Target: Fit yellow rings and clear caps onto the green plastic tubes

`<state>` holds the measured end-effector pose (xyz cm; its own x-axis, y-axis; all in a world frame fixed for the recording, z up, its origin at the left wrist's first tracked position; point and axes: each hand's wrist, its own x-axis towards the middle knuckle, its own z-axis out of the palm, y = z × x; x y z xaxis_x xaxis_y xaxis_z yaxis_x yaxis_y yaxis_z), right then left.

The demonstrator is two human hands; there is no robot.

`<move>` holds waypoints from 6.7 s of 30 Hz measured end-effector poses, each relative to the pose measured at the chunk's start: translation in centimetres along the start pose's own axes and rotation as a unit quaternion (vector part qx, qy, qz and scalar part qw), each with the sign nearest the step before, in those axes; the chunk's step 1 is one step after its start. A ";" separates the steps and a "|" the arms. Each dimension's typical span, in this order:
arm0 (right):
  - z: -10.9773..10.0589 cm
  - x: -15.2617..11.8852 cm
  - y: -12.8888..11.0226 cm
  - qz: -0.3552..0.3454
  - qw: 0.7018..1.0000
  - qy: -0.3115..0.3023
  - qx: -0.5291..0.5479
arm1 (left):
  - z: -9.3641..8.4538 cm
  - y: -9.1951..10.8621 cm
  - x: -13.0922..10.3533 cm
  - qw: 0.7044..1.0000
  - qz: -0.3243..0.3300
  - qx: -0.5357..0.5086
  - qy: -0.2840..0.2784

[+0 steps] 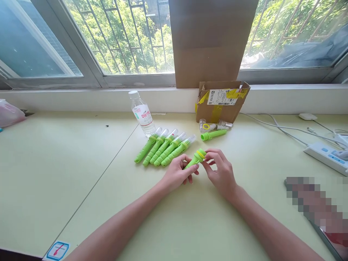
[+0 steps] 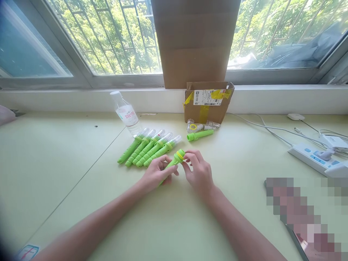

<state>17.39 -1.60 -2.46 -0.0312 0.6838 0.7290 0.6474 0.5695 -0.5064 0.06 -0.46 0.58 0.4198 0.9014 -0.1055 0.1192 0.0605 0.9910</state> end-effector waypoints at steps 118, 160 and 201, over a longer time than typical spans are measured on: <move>-0.1 0.2 0.2 -0.032 0.999 0.044 0.002 | 0.5 0.7 -0.7 1.000 -0.004 -0.002 -0.024; 0.0 0.1 -0.1 -0.031 0.999 0.027 0.012 | 0.2 0.3 -0.3 0.998 -0.024 -0.046 -0.020; -0.1 0.1 0.0 -0.025 0.999 0.036 0.013 | 0.1 0.3 0.0 0.996 -0.019 -0.079 -0.032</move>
<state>17.44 -1.57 -2.41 -0.0081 0.6206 0.7841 0.6270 0.6139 -0.4795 0.20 -0.50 0.84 0.4750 0.8684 -0.1426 -0.0044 0.1644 0.9864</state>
